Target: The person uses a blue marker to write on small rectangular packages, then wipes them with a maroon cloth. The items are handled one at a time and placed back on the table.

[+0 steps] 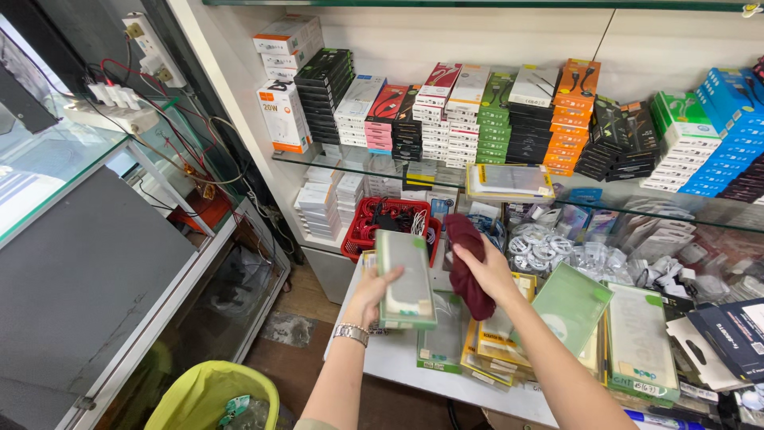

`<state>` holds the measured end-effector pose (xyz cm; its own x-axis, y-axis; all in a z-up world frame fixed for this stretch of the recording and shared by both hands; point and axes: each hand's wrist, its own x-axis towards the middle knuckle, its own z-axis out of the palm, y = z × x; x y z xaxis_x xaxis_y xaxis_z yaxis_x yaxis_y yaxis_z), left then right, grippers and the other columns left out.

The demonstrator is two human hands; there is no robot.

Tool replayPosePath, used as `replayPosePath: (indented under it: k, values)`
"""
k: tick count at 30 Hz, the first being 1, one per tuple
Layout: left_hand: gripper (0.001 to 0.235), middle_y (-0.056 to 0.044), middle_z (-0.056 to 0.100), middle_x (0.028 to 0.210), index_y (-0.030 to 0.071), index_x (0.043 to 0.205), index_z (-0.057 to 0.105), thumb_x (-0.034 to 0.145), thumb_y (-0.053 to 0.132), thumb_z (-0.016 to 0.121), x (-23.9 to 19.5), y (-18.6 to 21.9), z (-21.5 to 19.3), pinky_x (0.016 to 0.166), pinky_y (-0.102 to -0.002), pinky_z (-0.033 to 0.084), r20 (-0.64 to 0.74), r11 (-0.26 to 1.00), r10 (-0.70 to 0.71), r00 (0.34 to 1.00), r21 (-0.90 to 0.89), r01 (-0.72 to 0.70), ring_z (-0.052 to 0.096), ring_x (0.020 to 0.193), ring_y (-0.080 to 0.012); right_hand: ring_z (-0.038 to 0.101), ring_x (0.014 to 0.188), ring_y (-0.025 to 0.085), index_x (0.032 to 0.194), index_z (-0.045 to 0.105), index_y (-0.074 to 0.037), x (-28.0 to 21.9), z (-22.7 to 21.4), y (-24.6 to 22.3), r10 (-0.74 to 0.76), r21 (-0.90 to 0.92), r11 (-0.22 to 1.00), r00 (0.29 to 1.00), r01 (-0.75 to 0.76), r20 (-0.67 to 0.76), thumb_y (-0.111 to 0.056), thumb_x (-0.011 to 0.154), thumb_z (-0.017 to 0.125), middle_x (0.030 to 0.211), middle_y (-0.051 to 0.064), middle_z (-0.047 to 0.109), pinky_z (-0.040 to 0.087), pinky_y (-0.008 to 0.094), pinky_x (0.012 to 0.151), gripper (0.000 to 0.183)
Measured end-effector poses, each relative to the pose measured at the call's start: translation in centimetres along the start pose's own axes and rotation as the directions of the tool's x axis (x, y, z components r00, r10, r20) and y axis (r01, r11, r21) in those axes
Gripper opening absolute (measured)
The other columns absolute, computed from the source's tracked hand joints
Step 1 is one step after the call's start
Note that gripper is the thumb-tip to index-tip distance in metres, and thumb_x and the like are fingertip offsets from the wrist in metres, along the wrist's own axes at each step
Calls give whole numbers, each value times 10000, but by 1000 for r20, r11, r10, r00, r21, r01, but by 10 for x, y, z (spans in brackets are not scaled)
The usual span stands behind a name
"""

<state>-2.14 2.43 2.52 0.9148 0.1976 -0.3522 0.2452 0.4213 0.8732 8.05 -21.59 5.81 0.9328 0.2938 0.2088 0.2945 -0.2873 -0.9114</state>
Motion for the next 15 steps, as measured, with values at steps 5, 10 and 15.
replayPosePath:
  k: [5, 10, 15]
  values:
    - [493, -212, 726, 1095, -73, 1328, 522, 901, 98, 698, -6, -4, 46, 757, -432, 620, 177, 987, -110, 978, 139, 86, 735, 932, -303, 624, 1189, 386, 1371, 562, -3, 14, 43, -16, -167, -217, 956, 974, 198, 153, -533, 852, 690, 1276, 252, 654, 472, 421, 995, 752]
    - [455, -124, 732, 1109, -7, 1337, 584, 917, 122, 700, -30, 5, 45, 781, -345, 610, 325, 968, -67, 943, 252, -18, 721, 930, -187, 686, 1098, 335, 1391, 592, -12, 36, 26, -11, 174, -140, 978, 978, -157, 119, -556, 903, 674, 1210, 227, 715, 537, 397, 947, 735]
    - [415, -109, 735, 1088, 22, 1306, 618, 920, 149, 699, -25, 13, 23, 789, -337, 604, 277, 974, -58, 959, 228, -7, 719, 920, -183, 702, 968, 177, 1318, 640, -40, 32, 25, 2, 391, 417, 778, 881, -470, 265, -406, 864, 738, 1202, 104, 716, 565, 352, 847, 591]
